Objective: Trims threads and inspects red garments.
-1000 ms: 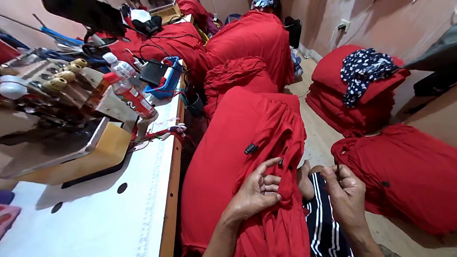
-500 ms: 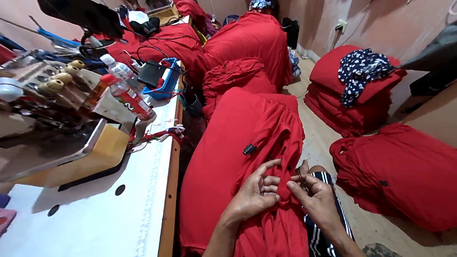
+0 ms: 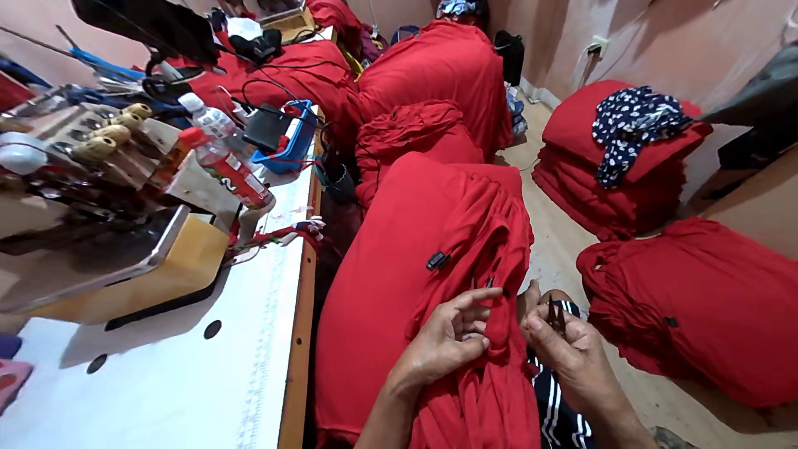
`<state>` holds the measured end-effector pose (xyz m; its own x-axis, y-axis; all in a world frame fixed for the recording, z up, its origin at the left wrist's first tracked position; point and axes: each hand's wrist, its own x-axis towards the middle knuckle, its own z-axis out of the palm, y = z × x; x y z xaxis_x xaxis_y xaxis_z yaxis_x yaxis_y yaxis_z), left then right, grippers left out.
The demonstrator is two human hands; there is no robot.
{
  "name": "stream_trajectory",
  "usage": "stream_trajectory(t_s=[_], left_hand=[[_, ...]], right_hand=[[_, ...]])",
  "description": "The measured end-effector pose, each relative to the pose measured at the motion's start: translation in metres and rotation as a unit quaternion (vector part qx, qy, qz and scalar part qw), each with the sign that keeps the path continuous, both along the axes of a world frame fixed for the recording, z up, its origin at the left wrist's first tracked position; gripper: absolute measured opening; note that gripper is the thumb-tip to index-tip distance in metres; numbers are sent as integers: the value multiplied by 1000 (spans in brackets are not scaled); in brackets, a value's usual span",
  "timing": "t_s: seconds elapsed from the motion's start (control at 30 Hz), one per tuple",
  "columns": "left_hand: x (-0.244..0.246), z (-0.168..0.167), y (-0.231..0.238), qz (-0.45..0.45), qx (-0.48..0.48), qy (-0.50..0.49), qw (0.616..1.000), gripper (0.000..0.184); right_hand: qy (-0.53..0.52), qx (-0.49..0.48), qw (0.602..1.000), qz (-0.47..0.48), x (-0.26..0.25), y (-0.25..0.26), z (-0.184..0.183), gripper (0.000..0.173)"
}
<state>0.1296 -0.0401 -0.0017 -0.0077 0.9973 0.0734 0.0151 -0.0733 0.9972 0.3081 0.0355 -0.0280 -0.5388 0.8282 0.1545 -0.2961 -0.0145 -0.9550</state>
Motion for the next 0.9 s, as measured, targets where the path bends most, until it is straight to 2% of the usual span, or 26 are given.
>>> stream_trajectory(t_s=[0.07,0.17,0.3,0.47,0.53,0.63,0.7,0.77,0.9], left_hand=[[-1,0,-1,-2,4,5,1000,58],[-2,-2,-2,-7,13,32,999,39],[-1,-2,-3,-14,28,63,998,29],[2,-7,-2,-7,75,81,994,12],[3,-8,-2,13,88,105,990,10],[3,-8,-2,28,68,104,992,10],[3,-7,-2,37,49,94,994,10],[3,-6,-2,40,39,89,994,11],[3,-4,-2,45,17,71,996,11]], right_hand=[[8,-19,1000,6,3,2,-1,14],[2,-10,1000,1,3,1,0,13],[-27,113,993,5,0,-6,8,8],[-67,210,975,-6,-12,-14,6,14],[-78,233,969,-9,-13,-18,4,15],[-106,207,972,-21,-4,-15,6,19],[-155,188,969,-43,8,-9,7,40],[-204,202,956,-64,18,-7,6,51],[-250,270,928,-62,24,-16,4,36]])
